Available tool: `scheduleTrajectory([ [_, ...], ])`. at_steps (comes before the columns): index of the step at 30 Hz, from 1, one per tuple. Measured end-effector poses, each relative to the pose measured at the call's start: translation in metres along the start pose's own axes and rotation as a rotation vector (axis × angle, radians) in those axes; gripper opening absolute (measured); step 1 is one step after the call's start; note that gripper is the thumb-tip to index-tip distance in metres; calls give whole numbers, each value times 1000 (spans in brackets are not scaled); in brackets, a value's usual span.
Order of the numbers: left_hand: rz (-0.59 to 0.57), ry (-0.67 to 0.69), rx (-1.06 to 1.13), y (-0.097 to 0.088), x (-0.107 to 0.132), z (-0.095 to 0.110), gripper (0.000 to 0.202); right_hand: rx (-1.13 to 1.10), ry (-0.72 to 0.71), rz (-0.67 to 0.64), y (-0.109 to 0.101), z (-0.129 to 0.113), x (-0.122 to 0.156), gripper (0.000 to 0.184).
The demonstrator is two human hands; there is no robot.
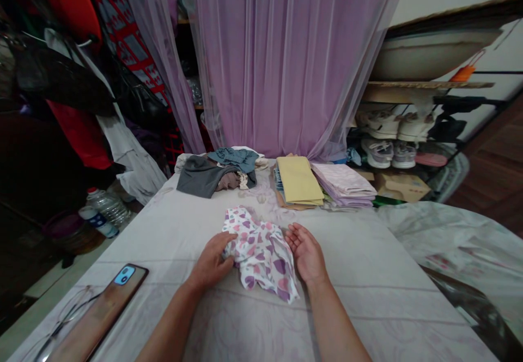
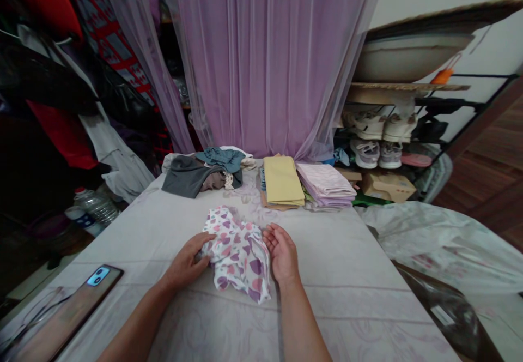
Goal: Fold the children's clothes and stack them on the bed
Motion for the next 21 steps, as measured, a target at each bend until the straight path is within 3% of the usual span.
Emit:
scheduleTrajectory([
  [4, 16, -67, -6, 2, -6, 4, 48, 162, -87, 48, -1, 0, 2, 33],
  [7, 57, -65, -37, 1, -9, 10, 42, 472, -236, 78, 8, -3, 12, 34],
  [11, 89, -34, -92, 2, -11, 19, 39, 975, -577, -47, 33, -5, 35, 38],
  [15, 84, 4, -91, 4, -12, 25, 39, 1374, -623, -161, 55, 8, 53, 54],
  [18, 79, 20, -84, 1, -12, 27, 36, 1459, -625, -217, 64, 11, 61, 20],
  [21, 62, 25, -93, -6, -10, 28, 25, 1300, -618, -205, 69, -4, 68, 15],
])
Point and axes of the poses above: each hand's wrist, its own x-axis away from the middle knuckle, its own y-axis out of the palm, z = x × y, the point moved 1 cm from there along -x, towards the middle knuckle, and after that the axes turned 15 degrees about y, right-handed, at the moved point
